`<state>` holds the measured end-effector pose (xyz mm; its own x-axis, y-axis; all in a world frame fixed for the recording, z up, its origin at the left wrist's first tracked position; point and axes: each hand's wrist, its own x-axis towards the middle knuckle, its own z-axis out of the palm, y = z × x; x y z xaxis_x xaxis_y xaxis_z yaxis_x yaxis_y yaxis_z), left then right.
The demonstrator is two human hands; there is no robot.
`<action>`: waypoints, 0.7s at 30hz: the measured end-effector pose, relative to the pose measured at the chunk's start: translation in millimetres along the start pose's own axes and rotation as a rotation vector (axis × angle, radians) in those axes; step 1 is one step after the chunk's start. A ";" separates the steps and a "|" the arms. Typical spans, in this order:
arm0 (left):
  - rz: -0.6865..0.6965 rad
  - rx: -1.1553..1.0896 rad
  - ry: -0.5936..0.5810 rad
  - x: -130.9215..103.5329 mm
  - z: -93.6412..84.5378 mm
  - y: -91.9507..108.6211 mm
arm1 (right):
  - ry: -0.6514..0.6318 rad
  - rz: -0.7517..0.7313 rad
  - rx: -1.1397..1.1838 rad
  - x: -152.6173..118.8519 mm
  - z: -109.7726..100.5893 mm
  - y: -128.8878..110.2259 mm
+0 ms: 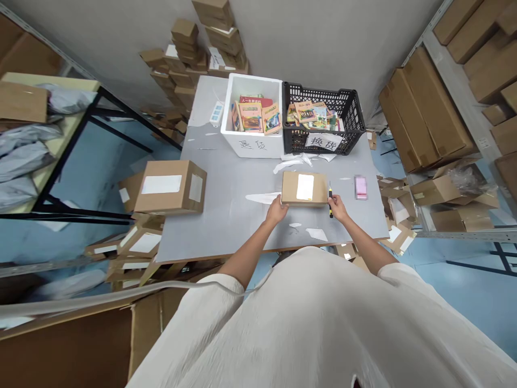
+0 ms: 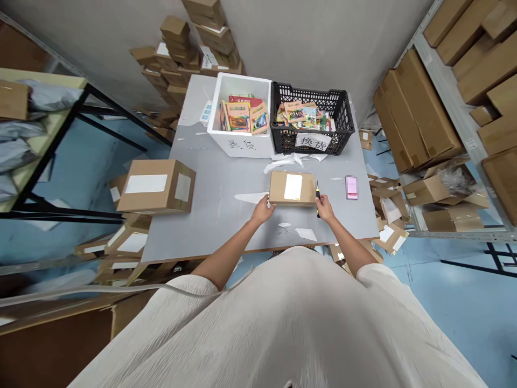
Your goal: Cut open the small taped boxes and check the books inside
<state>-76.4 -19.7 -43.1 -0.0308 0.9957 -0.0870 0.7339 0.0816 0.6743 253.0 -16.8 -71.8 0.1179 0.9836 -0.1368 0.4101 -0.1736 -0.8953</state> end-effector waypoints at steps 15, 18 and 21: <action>-0.048 0.061 0.165 -15.7 -23.9 25.1 | 0.029 -0.101 0.080 -10.2 -13.5 -36.9; -0.035 0.075 0.169 -16.6 -27.2 28.1 | 0.052 -0.096 0.103 -6.6 -11.1 -38.3; 0.012 0.084 0.148 -16.0 -24.8 27.3 | 0.027 -0.123 0.059 -1.4 -6.9 -36.4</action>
<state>-72.7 -32.4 -5.1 -0.1170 0.9926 0.0334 0.7890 0.0725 0.6101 244.1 -12.2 -36.0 0.0950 0.9954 -0.0137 0.3691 -0.0480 -0.9282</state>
